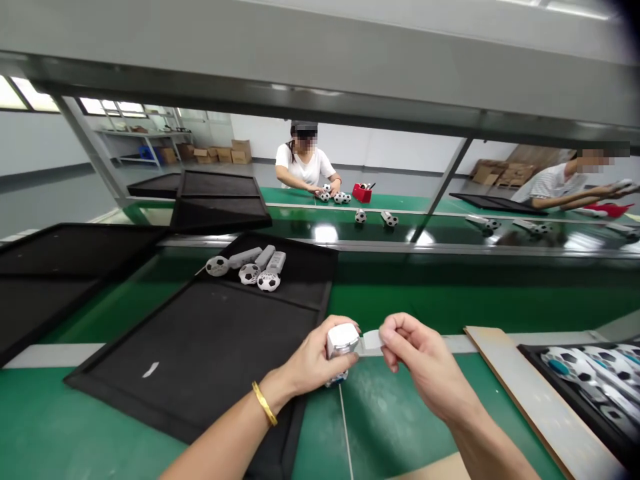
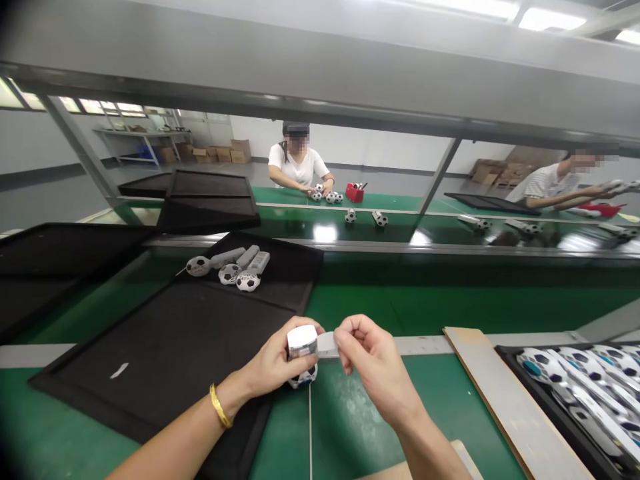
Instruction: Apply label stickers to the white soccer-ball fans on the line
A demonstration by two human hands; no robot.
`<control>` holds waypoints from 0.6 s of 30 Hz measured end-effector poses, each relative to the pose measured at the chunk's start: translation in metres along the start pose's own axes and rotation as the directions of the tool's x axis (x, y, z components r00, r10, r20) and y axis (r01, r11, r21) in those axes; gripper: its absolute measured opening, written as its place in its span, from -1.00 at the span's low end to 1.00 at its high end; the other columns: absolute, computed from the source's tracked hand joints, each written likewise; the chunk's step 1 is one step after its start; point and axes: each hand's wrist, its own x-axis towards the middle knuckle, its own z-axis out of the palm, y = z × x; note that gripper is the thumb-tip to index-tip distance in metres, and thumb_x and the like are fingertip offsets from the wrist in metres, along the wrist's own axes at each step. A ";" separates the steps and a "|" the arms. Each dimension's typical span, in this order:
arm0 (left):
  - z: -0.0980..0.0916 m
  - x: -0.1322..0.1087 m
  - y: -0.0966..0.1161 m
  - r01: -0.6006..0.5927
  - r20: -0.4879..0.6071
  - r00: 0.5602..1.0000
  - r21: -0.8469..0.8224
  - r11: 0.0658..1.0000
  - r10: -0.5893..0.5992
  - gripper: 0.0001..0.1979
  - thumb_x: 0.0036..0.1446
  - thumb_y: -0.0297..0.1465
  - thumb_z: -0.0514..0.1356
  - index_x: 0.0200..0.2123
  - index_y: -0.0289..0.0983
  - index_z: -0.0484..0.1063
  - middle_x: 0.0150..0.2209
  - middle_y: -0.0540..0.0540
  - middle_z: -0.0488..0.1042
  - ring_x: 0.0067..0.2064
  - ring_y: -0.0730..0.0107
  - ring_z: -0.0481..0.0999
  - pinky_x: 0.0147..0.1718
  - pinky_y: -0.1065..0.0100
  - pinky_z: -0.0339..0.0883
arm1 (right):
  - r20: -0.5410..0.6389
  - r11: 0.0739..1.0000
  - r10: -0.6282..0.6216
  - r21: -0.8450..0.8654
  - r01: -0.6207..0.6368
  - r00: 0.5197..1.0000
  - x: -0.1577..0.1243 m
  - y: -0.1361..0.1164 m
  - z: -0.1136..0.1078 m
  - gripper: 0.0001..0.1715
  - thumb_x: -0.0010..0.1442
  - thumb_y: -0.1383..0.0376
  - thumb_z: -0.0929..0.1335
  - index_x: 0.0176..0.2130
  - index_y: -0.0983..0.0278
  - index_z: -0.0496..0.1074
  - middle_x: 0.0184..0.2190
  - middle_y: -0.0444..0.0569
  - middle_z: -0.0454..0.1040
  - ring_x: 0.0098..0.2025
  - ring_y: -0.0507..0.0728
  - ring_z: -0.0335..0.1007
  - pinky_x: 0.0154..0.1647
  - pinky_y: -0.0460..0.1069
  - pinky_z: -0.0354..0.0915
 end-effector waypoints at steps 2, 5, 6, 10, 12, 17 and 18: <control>0.000 -0.002 0.000 -0.003 -0.004 1.000 0.070 0.998 0.003 -0.55 0.04 -0.36 0.32 0.02 -0.24 0.34 -0.15 -0.08 0.40 -0.24 0.40 0.38 -0.26 0.40 0.28 | 0.006 1.000 0.004 -0.025 -0.004 1.000 -0.004 -0.005 0.006 -0.65 0.21 0.04 0.36 -0.40 0.25 0.32 -0.63 -0.22 0.28 -0.55 -0.01 0.15 -0.49 -0.09 0.15; 0.004 -0.009 0.003 -0.007 -0.016 1.000 0.060 0.998 0.008 -0.52 -0.01 -0.36 0.37 0.00 -0.23 0.38 -0.14 -0.09 0.42 -0.19 0.36 0.41 -0.21 0.38 0.29 | -0.022 1.000 -0.005 0.009 0.006 1.000 -0.006 -0.003 0.010 -0.66 0.20 0.05 0.38 -0.40 0.25 0.33 -0.63 -0.22 0.29 -0.56 -0.03 0.16 -0.50 -0.11 0.16; 0.004 -0.012 0.006 0.002 -0.034 0.999 0.011 1.000 -0.001 -0.54 -0.02 -0.37 0.37 -0.02 -0.25 0.39 -0.15 -0.10 0.44 -0.21 0.36 0.43 -0.23 0.38 0.30 | -0.050 0.999 -0.012 0.051 0.015 0.999 -0.004 0.003 0.008 -0.67 0.19 0.05 0.39 -0.40 0.25 0.35 -0.62 -0.22 0.30 -0.54 -0.03 0.17 -0.49 -0.12 0.17; -0.020 -0.021 0.018 0.037 -0.244 0.962 -0.325 0.945 -0.122 -0.57 -0.03 -0.30 0.35 -0.11 -0.30 0.33 -0.39 -0.07 0.48 -0.41 0.38 0.48 -0.39 0.37 0.37 | -0.263 0.957 0.037 0.287 0.041 0.964 0.034 0.048 -0.008 -0.61 -0.04 0.04 0.53 -0.37 0.23 0.43 -0.50 -0.17 0.41 -0.33 0.04 0.34 -0.22 -0.08 0.32; -0.058 -0.032 0.022 0.113 -0.356 0.898 -0.383 0.917 -0.259 -0.55 0.01 -0.22 0.30 -0.08 -0.30 0.31 -0.49 -0.03 0.46 -0.49 0.37 0.48 -0.45 0.33 0.41 | -0.263 0.916 0.166 0.399 -0.049 0.950 0.063 0.077 -0.009 -0.51 -0.23 0.00 0.58 -0.47 0.25 0.42 -0.51 -0.18 0.38 -0.31 0.06 0.32 -0.09 0.01 0.36; -0.187 -0.101 0.017 0.558 -0.589 0.573 -0.230 0.797 -0.571 -0.53 -0.16 -0.18 0.36 -0.20 -0.28 0.38 -0.55 0.01 0.44 -0.48 0.33 0.51 -0.52 0.38 0.41 | -0.228 0.885 0.365 0.387 -0.260 0.903 0.109 0.125 0.009 -0.33 -0.52 -0.04 0.62 -0.45 0.28 0.48 -0.49 -0.14 0.38 -0.28 0.09 0.29 -0.29 -0.03 0.35; -0.209 -0.118 0.014 0.615 -0.610 0.514 -0.228 0.755 -0.603 -0.56 -0.20 -0.20 0.38 -0.27 -0.30 0.39 -0.58 0.00 0.43 -0.51 0.30 0.50 -0.57 0.39 0.39 | -0.221 0.882 0.384 0.374 -0.285 0.897 0.113 0.129 0.013 -0.31 -0.53 -0.04 0.62 -0.43 0.27 0.48 -0.48 -0.13 0.39 -0.27 0.10 0.28 -0.35 -0.05 0.32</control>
